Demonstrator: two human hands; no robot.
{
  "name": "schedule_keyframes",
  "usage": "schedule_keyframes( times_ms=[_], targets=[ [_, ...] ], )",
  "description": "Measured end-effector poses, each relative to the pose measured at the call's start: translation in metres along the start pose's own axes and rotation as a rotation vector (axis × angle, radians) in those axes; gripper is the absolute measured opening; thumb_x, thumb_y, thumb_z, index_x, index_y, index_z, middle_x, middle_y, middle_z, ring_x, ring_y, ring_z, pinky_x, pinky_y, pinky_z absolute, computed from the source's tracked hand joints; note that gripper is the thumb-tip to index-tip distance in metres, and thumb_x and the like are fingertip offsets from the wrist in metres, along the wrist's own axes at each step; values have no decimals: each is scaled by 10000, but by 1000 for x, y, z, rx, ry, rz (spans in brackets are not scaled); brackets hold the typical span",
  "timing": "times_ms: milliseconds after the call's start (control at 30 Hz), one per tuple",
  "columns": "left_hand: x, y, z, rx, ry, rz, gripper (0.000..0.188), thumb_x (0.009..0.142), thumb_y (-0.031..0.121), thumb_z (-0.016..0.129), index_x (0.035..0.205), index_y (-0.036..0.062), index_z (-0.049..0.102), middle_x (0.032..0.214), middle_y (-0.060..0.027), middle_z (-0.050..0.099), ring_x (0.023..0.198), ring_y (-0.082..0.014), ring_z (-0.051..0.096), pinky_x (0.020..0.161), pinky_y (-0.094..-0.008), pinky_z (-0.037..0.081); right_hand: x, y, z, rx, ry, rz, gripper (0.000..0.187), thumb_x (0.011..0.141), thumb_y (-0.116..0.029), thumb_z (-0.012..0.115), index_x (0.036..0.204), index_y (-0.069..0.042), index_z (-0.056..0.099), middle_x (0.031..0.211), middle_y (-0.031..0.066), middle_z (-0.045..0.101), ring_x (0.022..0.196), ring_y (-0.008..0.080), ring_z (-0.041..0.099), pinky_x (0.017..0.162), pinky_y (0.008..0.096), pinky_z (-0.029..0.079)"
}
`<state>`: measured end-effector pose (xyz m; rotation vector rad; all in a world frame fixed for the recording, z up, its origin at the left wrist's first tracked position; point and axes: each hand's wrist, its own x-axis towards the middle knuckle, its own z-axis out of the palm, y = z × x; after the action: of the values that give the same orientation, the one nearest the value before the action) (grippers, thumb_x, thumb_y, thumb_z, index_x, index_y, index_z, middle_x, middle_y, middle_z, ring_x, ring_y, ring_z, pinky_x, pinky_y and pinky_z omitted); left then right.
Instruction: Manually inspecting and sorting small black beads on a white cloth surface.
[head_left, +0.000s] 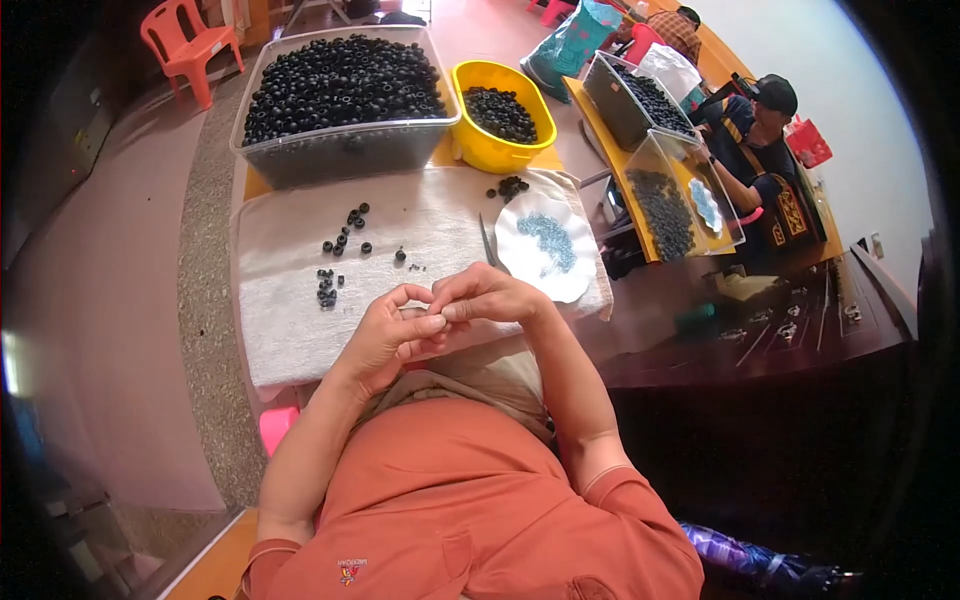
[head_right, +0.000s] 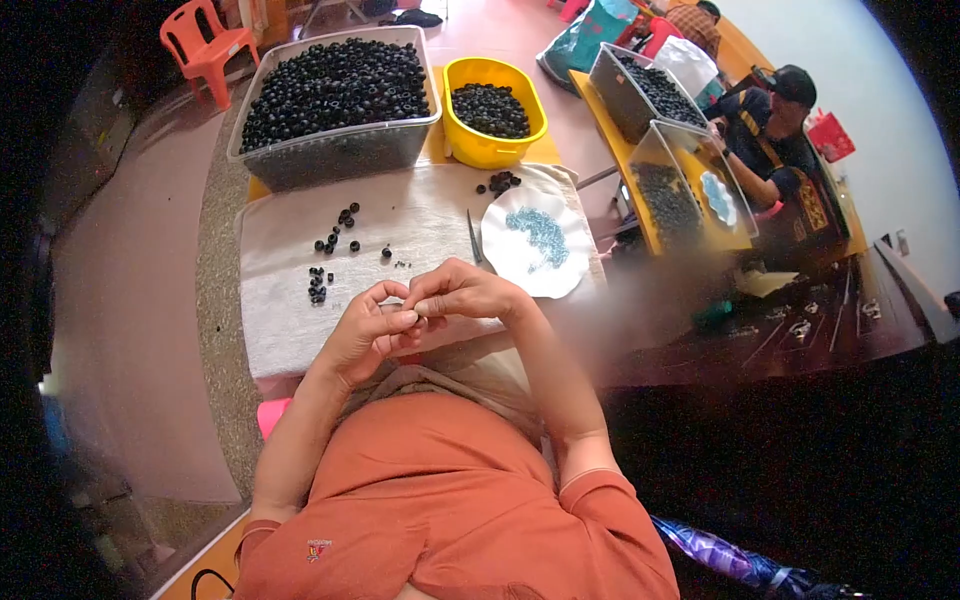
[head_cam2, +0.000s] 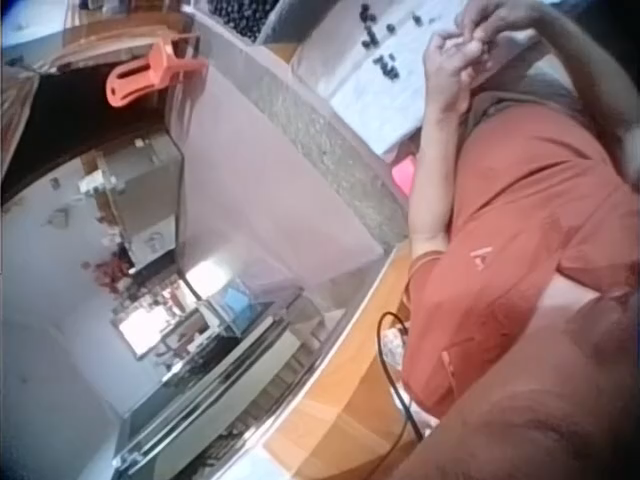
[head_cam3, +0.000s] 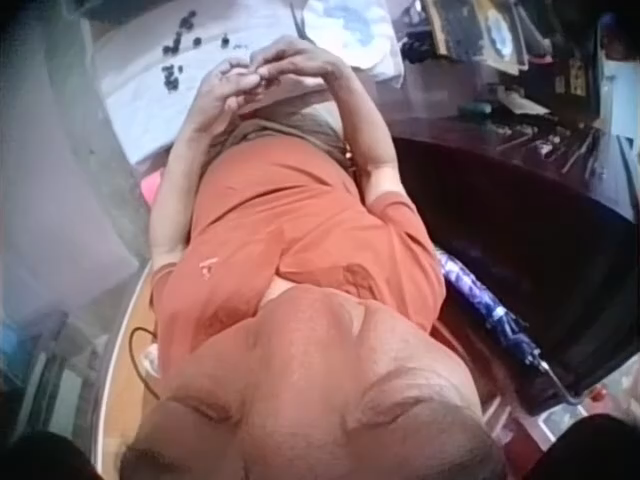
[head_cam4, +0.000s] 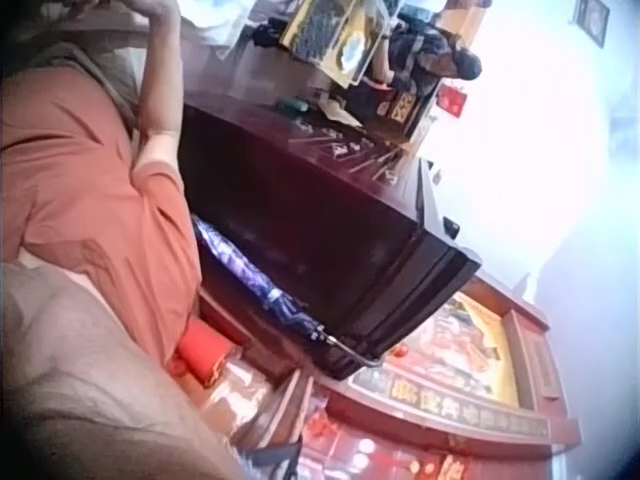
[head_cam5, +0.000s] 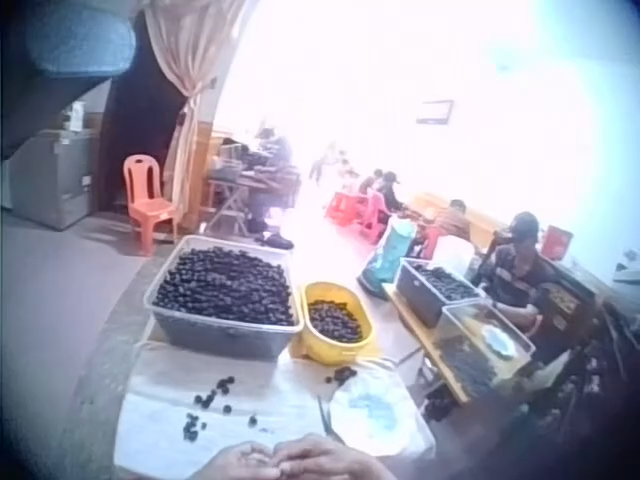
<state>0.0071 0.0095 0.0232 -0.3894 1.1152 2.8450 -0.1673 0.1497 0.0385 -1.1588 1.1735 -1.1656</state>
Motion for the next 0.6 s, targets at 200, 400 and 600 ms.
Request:
schedule_keyframes(
  times_ms=[200,400,600],
  targets=[
    [3,2,-6,-21,53,6,295,852,52,716,1104,35,563,908,-69,664,798,-137,645,726,-274,568,1,-2,17,24,160,80,158,920,-62,647,1045,24,692,837,58,663,714,120,608,634,255,487],
    [5,-4,-9,-59,193,73,243,878,46,686,1108,37,609,923,-75,684,788,-146,658,729,-283,580,-35,-18,21,-828,691,-147,148,810,-5,725,952,-13,686,855,110,667,733,206,658,642,306,508],
    [6,-5,-8,-31,222,140,179,871,41,700,1038,26,638,939,-93,687,810,-161,666,746,-284,581,-93,-20,-32,-1268,792,301,173,808,-26,639,965,-47,711,915,151,666,856,342,654,784,388,521]
  ],
)
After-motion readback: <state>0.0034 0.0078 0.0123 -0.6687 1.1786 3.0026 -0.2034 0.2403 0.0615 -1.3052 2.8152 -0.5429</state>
